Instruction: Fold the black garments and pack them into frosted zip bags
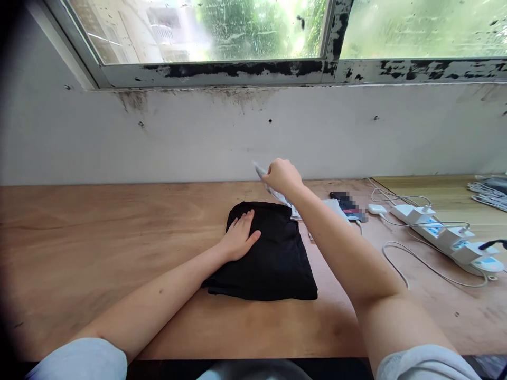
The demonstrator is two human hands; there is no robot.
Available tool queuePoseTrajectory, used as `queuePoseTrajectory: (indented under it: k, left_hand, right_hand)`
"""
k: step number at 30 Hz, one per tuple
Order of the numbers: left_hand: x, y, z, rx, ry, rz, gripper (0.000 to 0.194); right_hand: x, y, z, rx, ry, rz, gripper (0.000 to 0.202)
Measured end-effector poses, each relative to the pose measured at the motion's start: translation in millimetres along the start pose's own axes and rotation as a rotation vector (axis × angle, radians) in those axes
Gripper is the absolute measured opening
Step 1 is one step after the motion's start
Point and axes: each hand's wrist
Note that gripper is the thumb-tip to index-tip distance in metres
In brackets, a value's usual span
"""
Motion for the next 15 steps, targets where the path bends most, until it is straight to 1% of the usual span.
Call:
queuePoseTrajectory:
  k: [2,3,4,5,6,7,8,9,10,11,12,13,15]
  left_hand:
    - [1.2,0,-4,-0.020,0.164,0.176,0.071]
    - [2.8,1,-6,-0.038,0.232,0.273,0.067]
    - [4.8,2,-6,-0.058,0.275,0.358,0.064]
    - [7.3,2,-7,-0.078,0.288,0.417,0.061]
    - [9.9,3,-6,-0.101,0.271,0.438,0.059]
    - [12.4,4,-4,-0.134,0.225,0.417,0.058]
    - [14.4,5,-1,-0.178,0.161,0.363,0.058]
    - [15.7,6,3,-0.227,0.088,0.290,0.061]
    - [16.1,7,6,-0.276,0.015,0.208,0.066]
    - [15.7,7,10,-0.314,-0.053,0.134,0.072]
    - [14.5,7,12,-0.333,-0.107,0.082,0.077]
    - [12.8,6,14,-0.332,-0.146,0.052,0.079]
    - [9.2,5,13,-0.299,-0.179,0.045,0.075]
  right_hand:
    - [-9,29,-14,0.059,0.022,-0.036,0.026]
    - [-17,41,-18,0.114,0.013,-0.091,0.031]
    - [-24,51,-19,0.168,-0.014,-0.182,0.037]
    - [-30,58,-17,0.207,-0.054,-0.273,0.040]
    - [-34,62,-11,0.233,-0.066,-0.306,0.039]
    - [-36,64,-3,0.239,-0.038,-0.292,0.036]
    - [-36,64,7,0.226,0.015,-0.250,0.032]
    - [-34,63,18,0.199,0.081,-0.218,0.030]
    - [-31,62,30,0.174,0.141,-0.217,0.028]
    - [-29,62,41,0.155,0.184,-0.262,0.025]
    - [-28,62,50,0.151,0.204,-0.337,0.022]
    - [-28,64,58,0.148,0.196,-0.429,0.021]
    - [-32,70,66,0.118,0.120,-0.589,0.031]
Point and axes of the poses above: each hand's wrist, its own y-axis away from the middle knuckle, its own x-axis out of the back of the hand, z = x × y, and after that the axes turned 1 degree about x, right-handed
